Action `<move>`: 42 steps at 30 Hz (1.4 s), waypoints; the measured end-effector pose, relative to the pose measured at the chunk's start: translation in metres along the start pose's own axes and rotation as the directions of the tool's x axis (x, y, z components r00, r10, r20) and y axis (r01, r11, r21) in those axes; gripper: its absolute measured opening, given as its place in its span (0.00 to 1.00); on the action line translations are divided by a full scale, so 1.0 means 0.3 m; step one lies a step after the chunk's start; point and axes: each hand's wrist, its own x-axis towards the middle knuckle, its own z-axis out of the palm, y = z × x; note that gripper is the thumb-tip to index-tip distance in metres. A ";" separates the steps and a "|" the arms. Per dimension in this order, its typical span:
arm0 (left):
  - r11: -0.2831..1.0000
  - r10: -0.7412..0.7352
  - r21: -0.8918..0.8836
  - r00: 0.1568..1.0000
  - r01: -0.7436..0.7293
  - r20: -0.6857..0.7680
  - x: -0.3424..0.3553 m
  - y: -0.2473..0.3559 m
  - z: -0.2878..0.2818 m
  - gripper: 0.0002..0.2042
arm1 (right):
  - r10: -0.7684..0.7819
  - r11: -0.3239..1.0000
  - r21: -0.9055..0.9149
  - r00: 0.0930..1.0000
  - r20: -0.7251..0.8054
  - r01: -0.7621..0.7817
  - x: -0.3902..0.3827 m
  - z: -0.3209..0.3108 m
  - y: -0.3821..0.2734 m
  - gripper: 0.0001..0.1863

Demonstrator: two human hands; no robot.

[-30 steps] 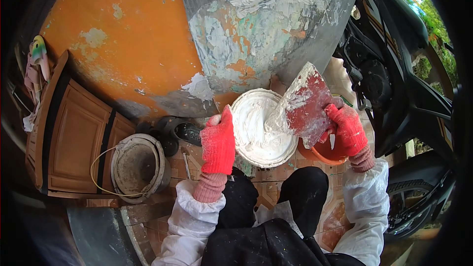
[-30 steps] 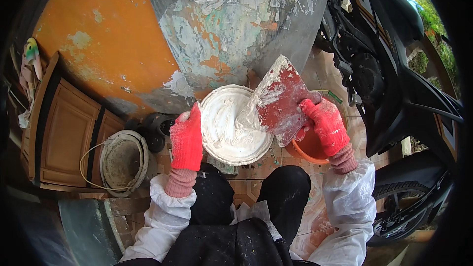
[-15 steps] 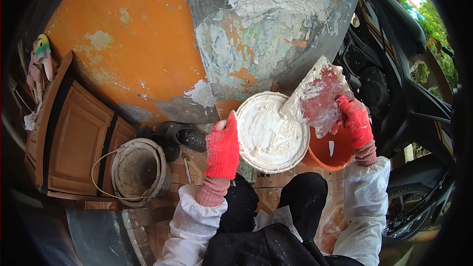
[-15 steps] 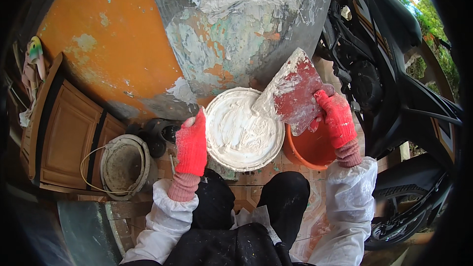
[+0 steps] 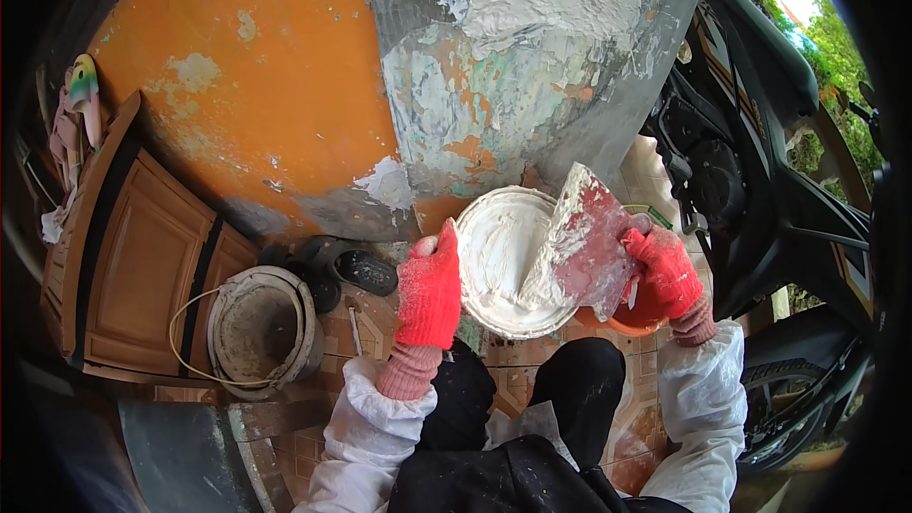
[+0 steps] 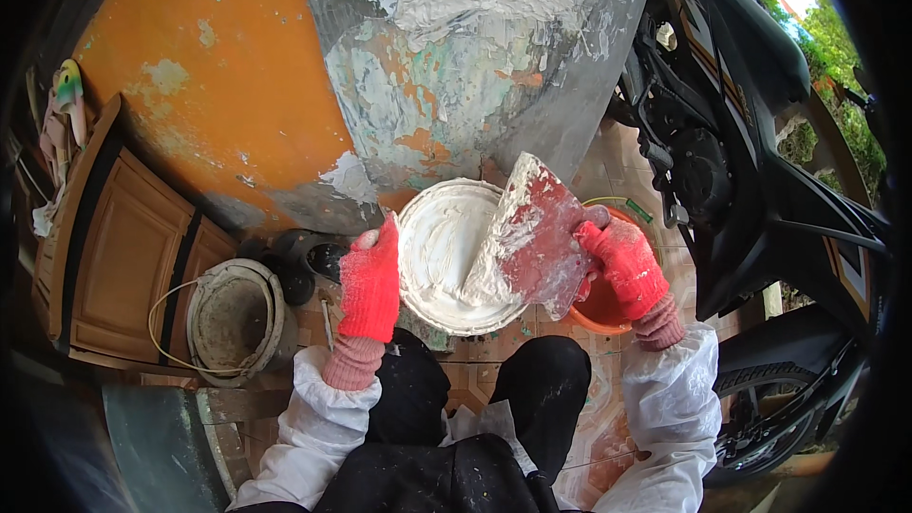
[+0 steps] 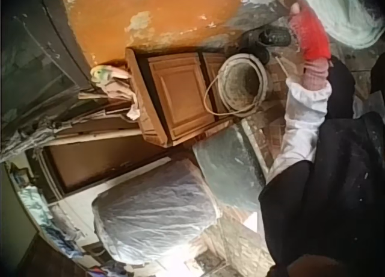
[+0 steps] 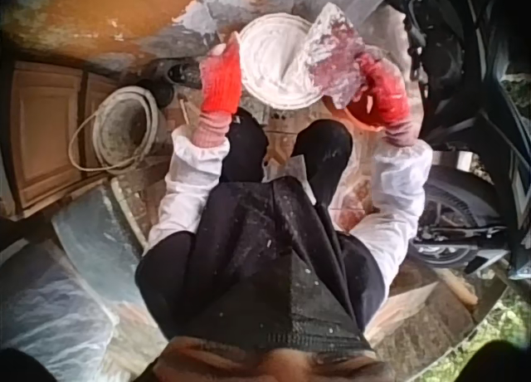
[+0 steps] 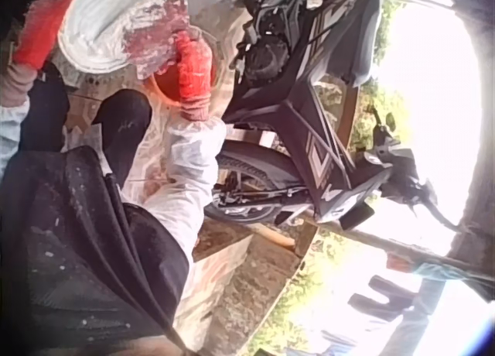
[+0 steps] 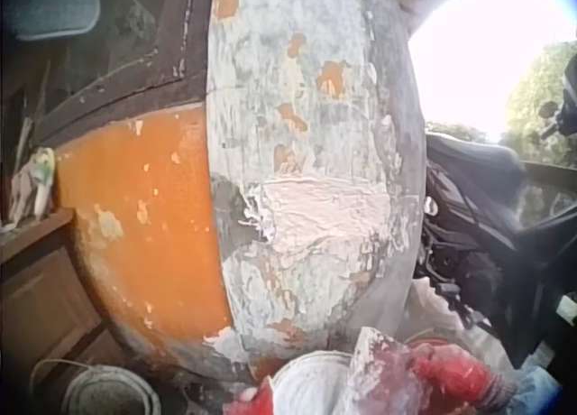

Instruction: The person applies wall putty onto a wall using a putty knife, scoops additional putty from a round lid, and spreads it over the wall surface. The person then scrapes excess putty back and forth between the putty knife and the lid.

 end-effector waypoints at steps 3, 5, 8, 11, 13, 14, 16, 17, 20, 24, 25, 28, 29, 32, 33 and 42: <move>0.988 -0.022 0.155 0.998 0.013 0.051 -0.008 0.028 -0.006 0.21 | -0.010 0.994 0.108 0.987 -0.161 0.028 0.041 -0.094 -0.042 0.15; 1.000 0.010 -0.015 0.999 -0.009 0.054 -0.016 0.025 0.000 0.22 | -0.054 0.996 -0.077 0.971 -0.234 0.037 0.069 -0.172 -0.033 0.14; 0.999 0.022 0.029 1.000 -0.022 0.012 -0.014 0.008 -0.007 0.22 | -0.062 0.993 -0.107 0.990 -0.127 0.049 0.014 -0.058 -0.051 0.15; 0.987 -0.033 0.159 0.999 0.029 0.023 0.003 0.003 -0.023 0.21 | 0.031 0.994 -0.099 0.997 -0.068 -0.037 0.011 -0.052 -0.015 0.15; 0.992 -0.026 0.122 0.999 0.021 0.036 -0.004 0.011 -0.012 0.21 | 0.009 0.999 0.045 0.977 -0.214 0.001 0.028 -0.074 -0.070 0.15; 0.996 -0.016 0.086 0.999 0.012 0.048 -0.005 0.010 -0.002 0.21 | 0.015 0.995 -0.088 0.966 -0.259 -0.039 0.044 -0.129 -0.060 0.15; 0.995 -0.024 0.097 1.000 0.022 0.017 -0.002 0.005 0.001 0.21 | 0.007 0.986 -0.158 0.975 -0.222 -0.043 0.045 -0.131 -0.066 0.15; 0.994 -0.031 0.108 0.999 0.032 -0.011 0.000 0.003 0.002 0.22 | 0.035 0.985 -0.159 0.981 -0.193 -0.066 0.024 -0.103 -0.069 0.14; 0.983 -0.038 0.178 0.999 0.038 0.000 -0.009 0.024 -0.022 0.22 | 0.060 0.971 -0.230 0.998 -0.005 -0.059 0.000 -0.056 -0.066 0.15; 0.983 -0.061 0.174 0.998 0.055 0.029 -0.013 0.033 -0.015 0.22 | -0.032 0.989 -0.148 0.971 -0.239 -0.004 0.041 -0.143 -0.102 0.16; 0.995 -0.045 0.088 0.998 0.041 0.039 -0.014 0.021 -0.012 0.22 | -0.031 0.989 -0.150 0.969 -0.244 -0.006 0.031 -0.134 -0.108 0.16; 0.998 -0.028 0.052 0.999 0.027 0.026 -0.024 0.033 -0.019 0.21 | 0.095 0.974 -0.207 0.995 -0.010 -0.095 0.006 -0.084 -0.069 0.16; 0.995 -0.026 0.098 1.000 0.024 0.018 -0.026 0.040 -0.024 0.21 | -0.021 0.958 -0.286 0.999 0.042 0.032 -0.002 -0.054 -0.061 0.16; 0.983 -0.028 0.181 0.998 0.018 0.054 -0.017 0.039 -0.031 0.21 | 0.000 0.994 -0.109 0.997 -0.074 -0.008 0.022 -0.099 -0.084 0.16; 0.983 -0.028 0.182 0.998 0.017 0.059 -0.019 0.044 -0.033 0.21 | -0.017 0.992 -0.126 0.991 -0.129 0.000 0.042 -0.133 -0.111 0.16; 0.995 -0.056 0.093 0.993 0.046 0.102 -0.030 0.084 -0.026 0.20 | 0.083 0.958 -0.278 0.996 0.021 -0.074 0.024 -0.126 -0.116 0.15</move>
